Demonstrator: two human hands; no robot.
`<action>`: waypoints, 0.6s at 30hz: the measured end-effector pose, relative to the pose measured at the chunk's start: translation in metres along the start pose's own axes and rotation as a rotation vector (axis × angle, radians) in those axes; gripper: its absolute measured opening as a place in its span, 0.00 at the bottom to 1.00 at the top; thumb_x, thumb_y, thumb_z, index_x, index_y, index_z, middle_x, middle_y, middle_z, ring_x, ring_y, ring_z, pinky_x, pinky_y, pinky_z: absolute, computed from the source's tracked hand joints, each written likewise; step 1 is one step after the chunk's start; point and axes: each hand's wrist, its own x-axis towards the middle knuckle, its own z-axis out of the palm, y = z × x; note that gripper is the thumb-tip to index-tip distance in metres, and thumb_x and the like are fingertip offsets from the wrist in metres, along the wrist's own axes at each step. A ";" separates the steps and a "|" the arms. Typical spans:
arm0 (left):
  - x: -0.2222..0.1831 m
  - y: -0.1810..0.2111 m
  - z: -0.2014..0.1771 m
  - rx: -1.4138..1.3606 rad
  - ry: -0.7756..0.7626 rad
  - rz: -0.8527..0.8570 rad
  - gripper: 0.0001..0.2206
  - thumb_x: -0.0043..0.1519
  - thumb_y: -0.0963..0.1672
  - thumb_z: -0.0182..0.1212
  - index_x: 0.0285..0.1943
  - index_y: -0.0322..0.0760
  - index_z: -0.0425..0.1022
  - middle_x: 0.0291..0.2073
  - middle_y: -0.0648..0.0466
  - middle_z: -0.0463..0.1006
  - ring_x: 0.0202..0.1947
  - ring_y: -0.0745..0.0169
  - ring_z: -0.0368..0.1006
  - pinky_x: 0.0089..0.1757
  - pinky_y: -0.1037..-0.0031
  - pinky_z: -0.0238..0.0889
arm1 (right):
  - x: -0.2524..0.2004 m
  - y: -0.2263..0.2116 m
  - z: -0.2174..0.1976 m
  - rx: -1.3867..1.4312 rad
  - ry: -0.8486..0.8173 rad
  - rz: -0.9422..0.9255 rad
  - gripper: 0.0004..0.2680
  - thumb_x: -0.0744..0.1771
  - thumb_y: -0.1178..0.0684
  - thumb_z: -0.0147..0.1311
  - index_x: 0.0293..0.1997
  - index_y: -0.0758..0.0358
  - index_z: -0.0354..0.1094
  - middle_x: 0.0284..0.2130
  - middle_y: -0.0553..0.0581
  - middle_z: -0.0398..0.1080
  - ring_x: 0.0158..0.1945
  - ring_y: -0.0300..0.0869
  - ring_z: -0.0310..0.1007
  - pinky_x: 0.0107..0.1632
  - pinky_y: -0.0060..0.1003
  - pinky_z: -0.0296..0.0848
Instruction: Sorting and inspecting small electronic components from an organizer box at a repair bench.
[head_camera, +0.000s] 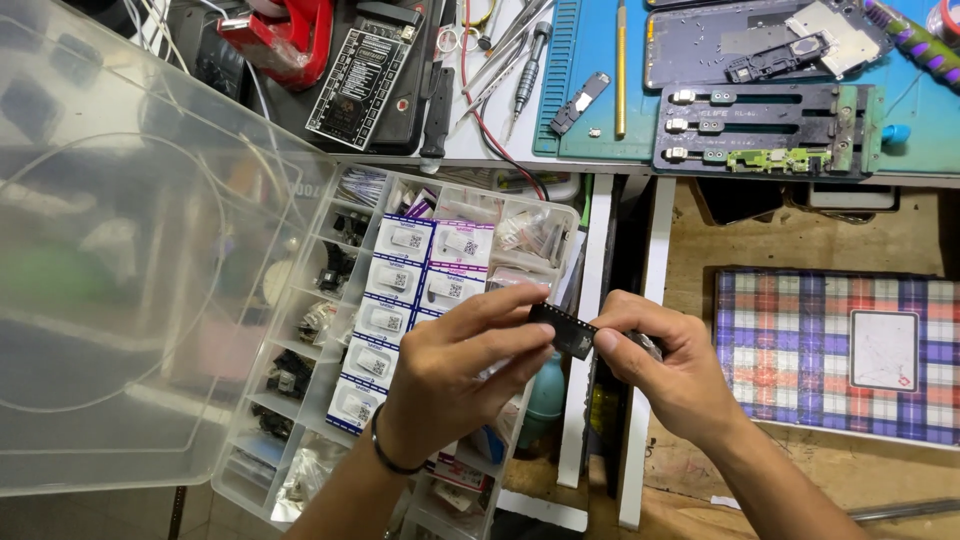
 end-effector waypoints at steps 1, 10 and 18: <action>0.001 0.001 0.000 -0.001 0.000 0.001 0.07 0.61 0.35 0.69 0.46 0.28 0.78 0.53 0.36 0.77 0.49 0.45 0.83 0.50 0.67 0.84 | 0.000 0.001 0.000 -0.001 0.001 0.000 0.08 0.69 0.51 0.53 0.38 0.63 0.77 0.24 0.50 0.65 0.28 0.36 0.61 0.34 0.29 0.60; -0.002 -0.006 0.010 -0.268 0.049 -0.408 0.11 0.62 0.39 0.65 0.53 0.31 0.77 0.41 0.44 0.85 0.35 0.62 0.86 0.40 0.80 0.83 | 0.000 0.006 0.003 0.058 0.003 0.082 0.07 0.68 0.53 0.57 0.35 0.64 0.77 0.24 0.51 0.65 0.26 0.35 0.59 0.29 0.28 0.59; 0.000 -0.009 0.012 -0.268 -0.001 -0.452 0.12 0.63 0.41 0.62 0.54 0.29 0.78 0.46 0.41 0.84 0.40 0.58 0.84 0.41 0.79 0.81 | -0.001 0.010 0.007 0.083 0.055 0.256 0.06 0.67 0.56 0.59 0.31 0.66 0.75 0.25 0.52 0.63 0.24 0.36 0.58 0.28 0.29 0.56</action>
